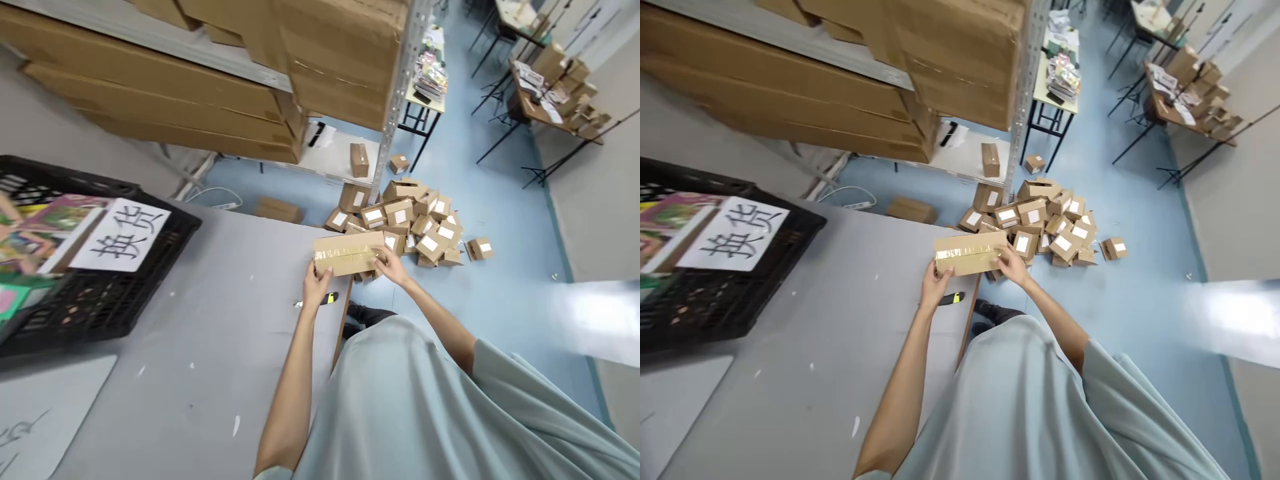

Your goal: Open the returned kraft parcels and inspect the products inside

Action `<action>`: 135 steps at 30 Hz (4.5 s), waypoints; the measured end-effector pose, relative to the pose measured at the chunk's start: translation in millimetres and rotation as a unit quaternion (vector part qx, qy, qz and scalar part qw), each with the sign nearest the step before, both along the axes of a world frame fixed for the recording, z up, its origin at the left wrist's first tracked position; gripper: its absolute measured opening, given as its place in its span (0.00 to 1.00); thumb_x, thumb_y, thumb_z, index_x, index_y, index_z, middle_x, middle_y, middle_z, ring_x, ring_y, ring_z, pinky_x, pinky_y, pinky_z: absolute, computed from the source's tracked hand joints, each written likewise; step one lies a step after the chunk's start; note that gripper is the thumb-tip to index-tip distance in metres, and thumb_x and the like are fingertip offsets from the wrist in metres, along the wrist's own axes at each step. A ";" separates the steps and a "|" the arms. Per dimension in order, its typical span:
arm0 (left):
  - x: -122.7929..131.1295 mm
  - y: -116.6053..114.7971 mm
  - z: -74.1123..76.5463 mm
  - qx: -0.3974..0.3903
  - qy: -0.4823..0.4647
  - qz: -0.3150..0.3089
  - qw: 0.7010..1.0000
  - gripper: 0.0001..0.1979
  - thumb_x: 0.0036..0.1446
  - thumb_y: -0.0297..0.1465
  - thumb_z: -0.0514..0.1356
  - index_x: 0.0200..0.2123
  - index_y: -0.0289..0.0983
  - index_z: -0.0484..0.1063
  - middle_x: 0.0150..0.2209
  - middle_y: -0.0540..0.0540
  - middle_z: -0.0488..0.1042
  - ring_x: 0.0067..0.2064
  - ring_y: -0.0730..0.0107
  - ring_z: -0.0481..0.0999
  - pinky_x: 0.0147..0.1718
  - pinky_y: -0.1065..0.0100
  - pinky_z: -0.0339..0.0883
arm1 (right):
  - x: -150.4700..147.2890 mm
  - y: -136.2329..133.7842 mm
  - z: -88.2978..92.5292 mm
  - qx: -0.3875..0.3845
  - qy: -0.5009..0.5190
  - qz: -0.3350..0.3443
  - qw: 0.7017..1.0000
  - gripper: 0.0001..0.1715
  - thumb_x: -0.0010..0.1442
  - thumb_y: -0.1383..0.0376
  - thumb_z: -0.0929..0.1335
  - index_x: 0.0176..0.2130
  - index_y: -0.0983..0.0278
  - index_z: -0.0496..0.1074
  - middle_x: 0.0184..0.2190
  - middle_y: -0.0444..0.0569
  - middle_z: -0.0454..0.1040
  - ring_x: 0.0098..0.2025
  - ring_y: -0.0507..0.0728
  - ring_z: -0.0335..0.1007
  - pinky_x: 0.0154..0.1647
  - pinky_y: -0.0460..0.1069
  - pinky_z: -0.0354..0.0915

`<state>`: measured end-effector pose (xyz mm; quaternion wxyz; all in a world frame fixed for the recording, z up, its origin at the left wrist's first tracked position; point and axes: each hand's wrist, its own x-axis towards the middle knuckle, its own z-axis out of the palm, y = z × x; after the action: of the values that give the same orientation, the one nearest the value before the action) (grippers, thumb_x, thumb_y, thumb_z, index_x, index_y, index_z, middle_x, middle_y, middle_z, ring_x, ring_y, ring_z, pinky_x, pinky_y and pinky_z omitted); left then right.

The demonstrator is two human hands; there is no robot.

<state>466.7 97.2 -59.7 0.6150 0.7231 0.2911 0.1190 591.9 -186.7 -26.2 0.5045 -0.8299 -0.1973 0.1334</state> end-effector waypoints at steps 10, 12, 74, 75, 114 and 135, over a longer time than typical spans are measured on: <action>66.7 -132.6 1.9 0.003 -0.011 -0.218 0.976 0.34 0.68 0.43 0.71 0.74 0.42 0.75 0.68 0.37 0.83 0.71 0.46 0.82 0.75 0.45 0.74 | -19.8 -164.6 7.7 -0.049 -0.007 -0.217 0.975 0.25 0.70 0.51 0.70 0.61 0.55 0.83 0.63 0.58 0.82 0.68 0.70 0.75 0.71 0.67 0.75; 78.3 -147.4 2.5 0.013 0.003 -0.240 0.971 0.34 0.68 0.43 0.71 0.74 0.42 0.75 0.68 0.36 0.83 0.70 0.44 0.82 0.74 0.45 0.74 | -10.5 -180.8 -0.4 -0.046 0.000 -0.238 0.970 0.25 0.70 0.50 0.70 0.60 0.55 0.83 0.62 0.58 0.83 0.68 0.70 0.75 0.73 0.68 0.73; -217.4 -367.5 61.3 -0.129 -0.144 0.595 0.780 0.29 0.59 0.62 0.75 0.37 0.42 0.79 0.53 0.37 0.90 0.59 0.46 0.89 0.63 0.46 0.82 | -48.9 -16.4 46.3 -0.001 0.128 0.635 0.762 0.27 0.72 0.40 0.74 0.57 0.53 0.85 0.58 0.60 0.89 0.60 0.71 0.89 0.67 0.72 0.82; -243.3 -379.6 62.8 -0.120 -0.150 0.618 0.762 0.27 0.60 0.60 0.74 0.39 0.42 0.81 0.53 0.37 0.90 0.59 0.47 0.89 0.63 0.46 0.82 | -78.4 -8.0 51.8 -0.003 0.121 0.654 0.747 0.26 0.72 0.40 0.74 0.57 0.53 0.85 0.58 0.60 0.89 0.59 0.71 0.90 0.66 0.72 0.82; -497.2 -793.5 92.3 0.053 -0.229 0.972 0.010 0.17 0.63 0.49 0.74 0.39 0.43 0.78 0.51 0.40 0.87 0.57 0.49 0.88 0.62 0.45 0.80 | -748.1 -286.9 82.9 -0.160 0.091 0.981 0.057 0.35 0.68 0.32 0.76 0.55 0.56 0.86 0.56 0.56 0.90 0.60 0.69 0.88 0.70 0.66 0.79; -816.0 -1111.4 85.3 -0.004 -0.198 0.957 0.213 0.18 0.64 0.50 0.75 0.40 0.43 0.79 0.52 0.39 0.88 0.58 0.48 0.88 0.65 0.44 0.80 | -977.9 -573.0 29.9 -0.184 0.132 0.928 0.295 0.34 0.62 0.35 0.79 0.50 0.58 0.86 0.52 0.57 0.91 0.56 0.68 0.89 0.66 0.65 0.81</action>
<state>-349.3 -1014.3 25.6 0.0777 -0.1508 0.6323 0.7559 -386.0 -759.7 3.7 -0.1020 -0.1366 -0.7378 0.6532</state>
